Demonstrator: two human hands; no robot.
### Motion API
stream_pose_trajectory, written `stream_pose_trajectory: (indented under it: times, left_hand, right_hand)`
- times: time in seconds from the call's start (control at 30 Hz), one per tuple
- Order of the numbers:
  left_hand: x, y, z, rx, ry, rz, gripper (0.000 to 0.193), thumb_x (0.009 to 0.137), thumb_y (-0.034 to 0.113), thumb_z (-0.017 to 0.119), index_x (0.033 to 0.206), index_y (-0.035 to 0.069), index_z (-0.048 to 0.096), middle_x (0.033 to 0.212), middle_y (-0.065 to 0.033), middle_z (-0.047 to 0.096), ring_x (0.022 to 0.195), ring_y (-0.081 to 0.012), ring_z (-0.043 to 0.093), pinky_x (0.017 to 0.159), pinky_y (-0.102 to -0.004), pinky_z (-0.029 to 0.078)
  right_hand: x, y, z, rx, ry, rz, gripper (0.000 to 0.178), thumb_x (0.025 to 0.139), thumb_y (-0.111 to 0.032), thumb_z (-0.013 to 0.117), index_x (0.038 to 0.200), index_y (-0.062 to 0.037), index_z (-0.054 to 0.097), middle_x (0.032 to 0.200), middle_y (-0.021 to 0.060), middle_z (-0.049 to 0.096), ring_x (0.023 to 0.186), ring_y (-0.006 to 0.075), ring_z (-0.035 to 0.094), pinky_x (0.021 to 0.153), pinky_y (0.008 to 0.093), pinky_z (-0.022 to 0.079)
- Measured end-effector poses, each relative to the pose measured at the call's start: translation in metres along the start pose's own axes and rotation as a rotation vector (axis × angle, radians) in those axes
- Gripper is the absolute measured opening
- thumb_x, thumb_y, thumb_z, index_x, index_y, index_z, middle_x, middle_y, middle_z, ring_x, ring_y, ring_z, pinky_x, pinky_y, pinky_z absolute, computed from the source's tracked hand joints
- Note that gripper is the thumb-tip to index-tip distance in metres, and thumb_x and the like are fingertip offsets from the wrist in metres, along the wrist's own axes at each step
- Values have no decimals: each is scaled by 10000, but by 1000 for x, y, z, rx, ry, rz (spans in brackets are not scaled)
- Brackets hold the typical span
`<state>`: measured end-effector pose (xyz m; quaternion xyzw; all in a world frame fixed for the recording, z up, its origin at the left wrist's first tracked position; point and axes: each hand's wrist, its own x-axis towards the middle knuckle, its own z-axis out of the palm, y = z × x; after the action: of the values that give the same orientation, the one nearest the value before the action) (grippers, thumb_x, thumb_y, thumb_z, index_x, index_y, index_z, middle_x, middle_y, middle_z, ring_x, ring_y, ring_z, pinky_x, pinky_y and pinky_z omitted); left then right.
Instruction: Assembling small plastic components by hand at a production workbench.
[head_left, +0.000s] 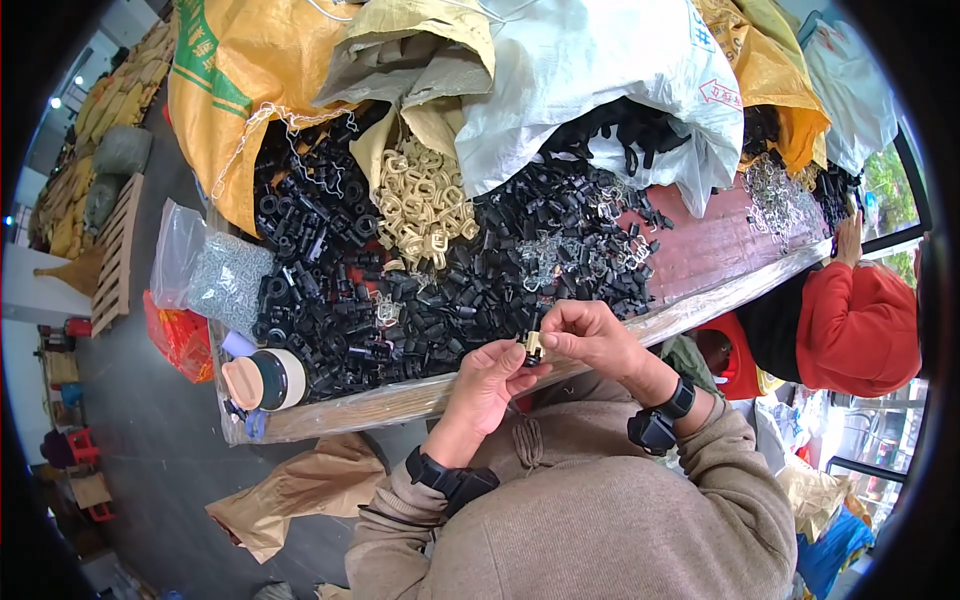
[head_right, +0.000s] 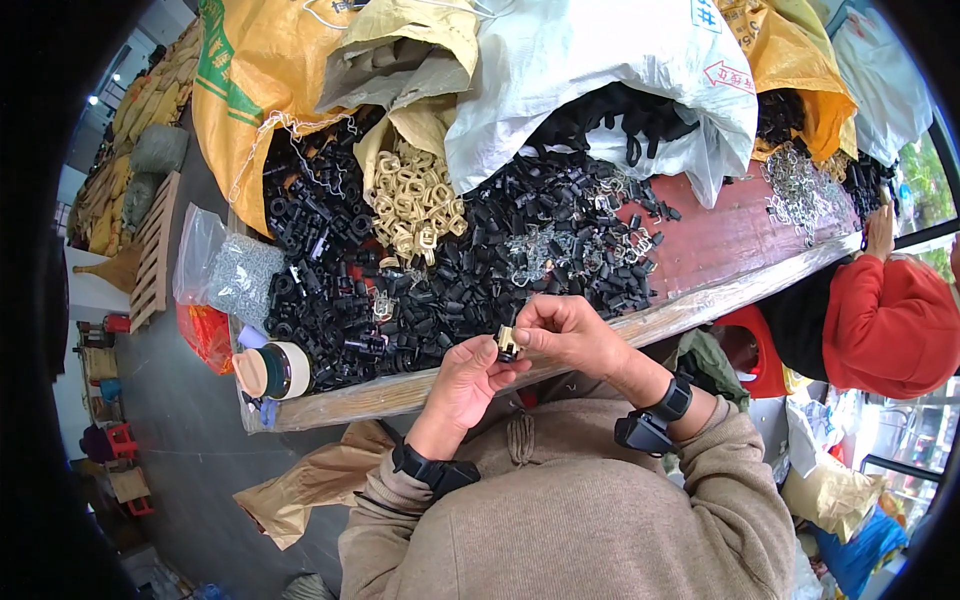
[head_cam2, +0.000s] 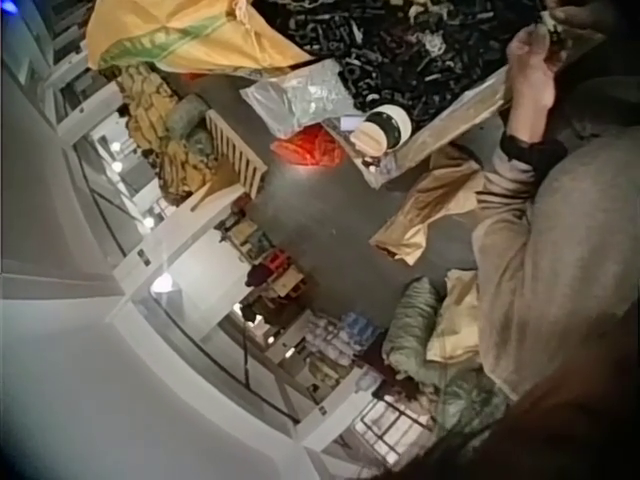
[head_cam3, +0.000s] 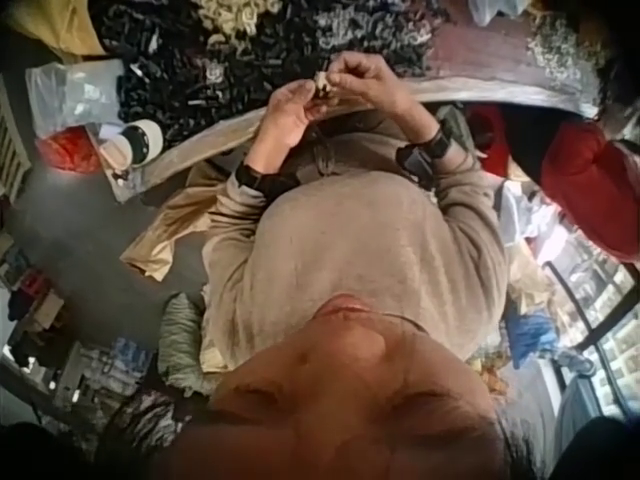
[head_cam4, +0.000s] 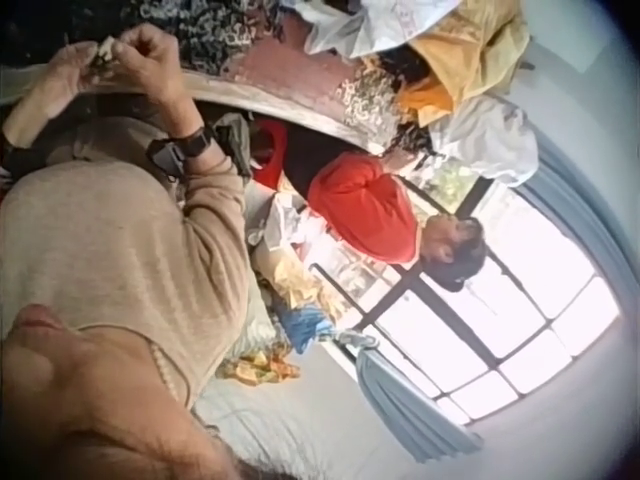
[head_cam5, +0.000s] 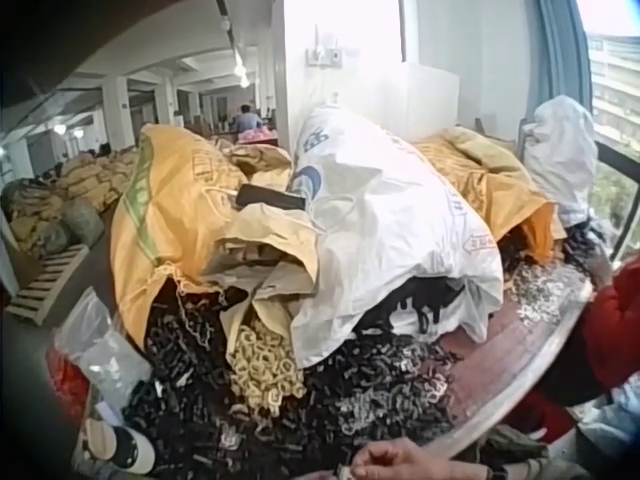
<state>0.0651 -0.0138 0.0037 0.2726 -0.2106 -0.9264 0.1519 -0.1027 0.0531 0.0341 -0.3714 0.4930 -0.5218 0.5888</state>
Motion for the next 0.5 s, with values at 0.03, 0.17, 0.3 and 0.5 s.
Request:
stream_pose_trajectory:
  times: [0.03,0.17,0.3,0.5]
  left_hand:
    - [0,-1,-2,4,0,-2,272,779,236,604,937,20,560,862,-90,609,785,-218,611,624,-223,495]
    - [-1,-2,-3,14,6,-15,296,783,259,597,948,17,558,858,-95,608,784,-215,609,615,-217,495]
    - [-3,-3,-1,-1,9,-18,296,782,269,597,941,21,562,851,-97,610,770,-209,610,609,-219,495]
    - [-5,-5,4,-47,29,-54,296,781,278,596,937,28,565,843,-100,612,748,-204,611,604,-226,497]
  right_hand:
    - [1,0,1,22,15,26,137,816,-153,572,790,-20,551,692,-38,523,655,18,465,583,179,391]
    - [3,1,5,69,37,53,129,809,-151,579,786,-31,536,687,-52,504,637,13,438,563,170,365]
    - [1,3,7,77,41,8,124,800,-147,589,787,-42,524,688,-56,490,609,11,410,531,162,329]
    - [-5,8,5,158,83,63,119,813,-147,572,783,-42,525,644,-66,458,545,5,365,470,163,295]
